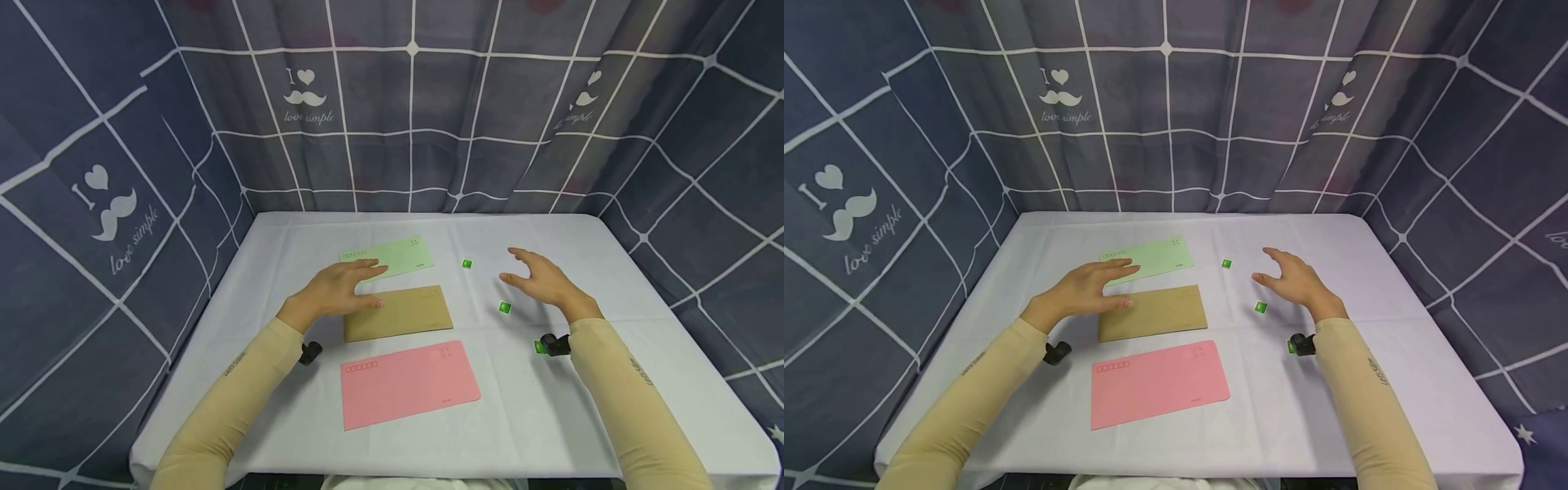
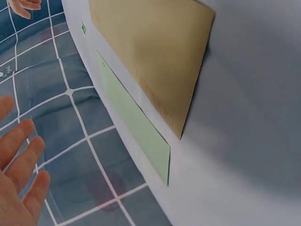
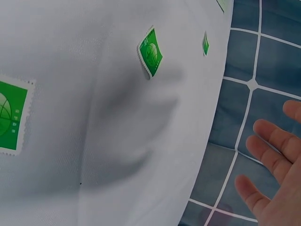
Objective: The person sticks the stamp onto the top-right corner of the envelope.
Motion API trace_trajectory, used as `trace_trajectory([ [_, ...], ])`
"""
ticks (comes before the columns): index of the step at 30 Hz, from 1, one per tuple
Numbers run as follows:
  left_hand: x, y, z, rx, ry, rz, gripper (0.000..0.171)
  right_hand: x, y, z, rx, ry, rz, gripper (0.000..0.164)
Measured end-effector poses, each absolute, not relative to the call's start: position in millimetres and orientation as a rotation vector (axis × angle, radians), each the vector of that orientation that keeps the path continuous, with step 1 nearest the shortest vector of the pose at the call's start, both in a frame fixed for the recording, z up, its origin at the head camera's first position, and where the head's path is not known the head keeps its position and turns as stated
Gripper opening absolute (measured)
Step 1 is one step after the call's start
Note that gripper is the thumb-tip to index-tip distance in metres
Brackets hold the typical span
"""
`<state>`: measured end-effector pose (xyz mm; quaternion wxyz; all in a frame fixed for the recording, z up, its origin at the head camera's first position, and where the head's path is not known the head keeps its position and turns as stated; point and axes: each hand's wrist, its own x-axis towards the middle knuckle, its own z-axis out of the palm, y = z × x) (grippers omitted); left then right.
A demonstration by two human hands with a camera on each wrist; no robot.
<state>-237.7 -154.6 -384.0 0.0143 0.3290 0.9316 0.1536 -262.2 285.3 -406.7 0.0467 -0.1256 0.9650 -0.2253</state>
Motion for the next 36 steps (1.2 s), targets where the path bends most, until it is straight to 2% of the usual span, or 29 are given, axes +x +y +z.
trace_trajectory([
  [36, -222, -164, -406, 1.034, 2.873, 0.507, 0.07, -259, 285, -419, -0.376, 2.896, -0.705, 0.079],
])
